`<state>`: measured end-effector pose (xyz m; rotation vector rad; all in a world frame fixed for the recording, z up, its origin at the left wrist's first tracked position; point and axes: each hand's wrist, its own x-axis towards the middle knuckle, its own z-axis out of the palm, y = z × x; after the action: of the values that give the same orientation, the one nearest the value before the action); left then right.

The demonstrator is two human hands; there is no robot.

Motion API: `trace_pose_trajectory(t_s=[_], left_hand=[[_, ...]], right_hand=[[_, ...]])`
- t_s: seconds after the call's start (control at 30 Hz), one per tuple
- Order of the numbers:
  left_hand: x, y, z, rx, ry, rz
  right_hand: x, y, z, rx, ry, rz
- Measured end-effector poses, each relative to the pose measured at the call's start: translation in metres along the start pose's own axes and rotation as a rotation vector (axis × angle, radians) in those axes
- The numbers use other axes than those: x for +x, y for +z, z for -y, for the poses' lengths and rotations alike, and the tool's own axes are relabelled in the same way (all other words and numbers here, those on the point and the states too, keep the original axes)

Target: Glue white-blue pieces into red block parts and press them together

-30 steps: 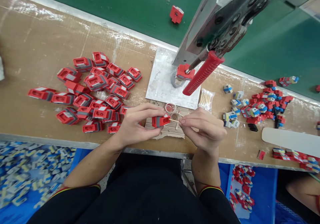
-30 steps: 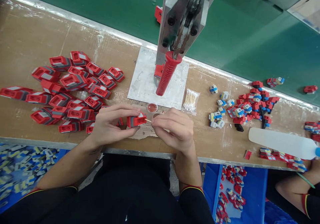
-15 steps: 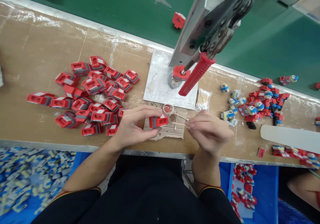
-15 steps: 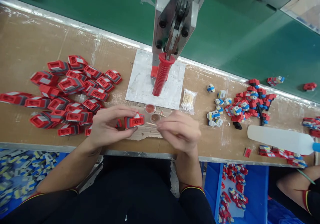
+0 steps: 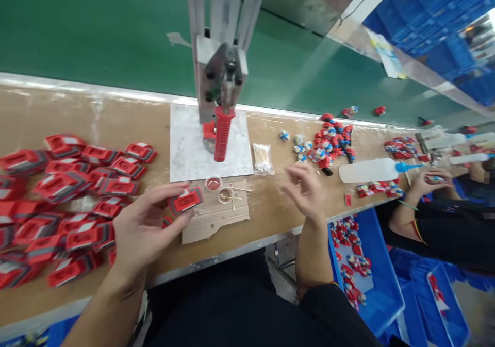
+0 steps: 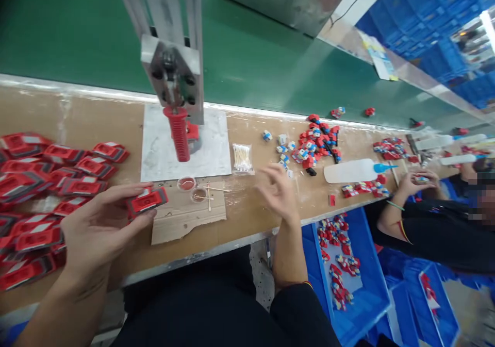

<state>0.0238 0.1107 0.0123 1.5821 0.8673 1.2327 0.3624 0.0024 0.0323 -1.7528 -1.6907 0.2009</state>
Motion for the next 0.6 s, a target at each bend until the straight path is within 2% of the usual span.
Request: trace_pose_trajectory(t_s=[0.03, 0.07, 0.13, 0.2, 0.3, 0.47, 0.53, 0.6], left_hand=[[0.0, 0.0, 0.0, -0.004, -0.009, -0.008], [0.0, 0.001, 0.0, -0.004, -0.018, -0.011], [0.0, 0.002, 0.0, -0.014, -0.016, -0.008], [0.001, 0.004, 0.002, -0.053, 0.016, -0.016], [0.003, 0.006, 0.008, -0.119, 0.063, -0.027], [0.003, 0.006, 0.006, -0.155, 0.067, 0.011], [-0.002, 0.007, -0.002, -0.192, 0.053, 0.059], [-0.008, 0.011, -0.012, -0.242, 0.004, 0.123]], right_hand=[[-0.006, -0.013, -0.013, -0.117, 0.099, -0.107], [-0.01, -0.023, -0.025, -0.228, 0.179, -0.159], [-0.011, -0.031, -0.044, -0.354, 0.277, -0.104], [-0.005, -0.025, -0.055, -0.345, 0.312, -0.012], [0.006, -0.009, -0.056, -0.243, 0.297, -0.035], [-0.004, 0.015, -0.028, 0.011, 0.228, -0.199], [-0.014, 0.027, -0.005, 0.251, 0.2, -0.259], [-0.021, 0.039, 0.021, 0.581, 0.182, -0.267]])
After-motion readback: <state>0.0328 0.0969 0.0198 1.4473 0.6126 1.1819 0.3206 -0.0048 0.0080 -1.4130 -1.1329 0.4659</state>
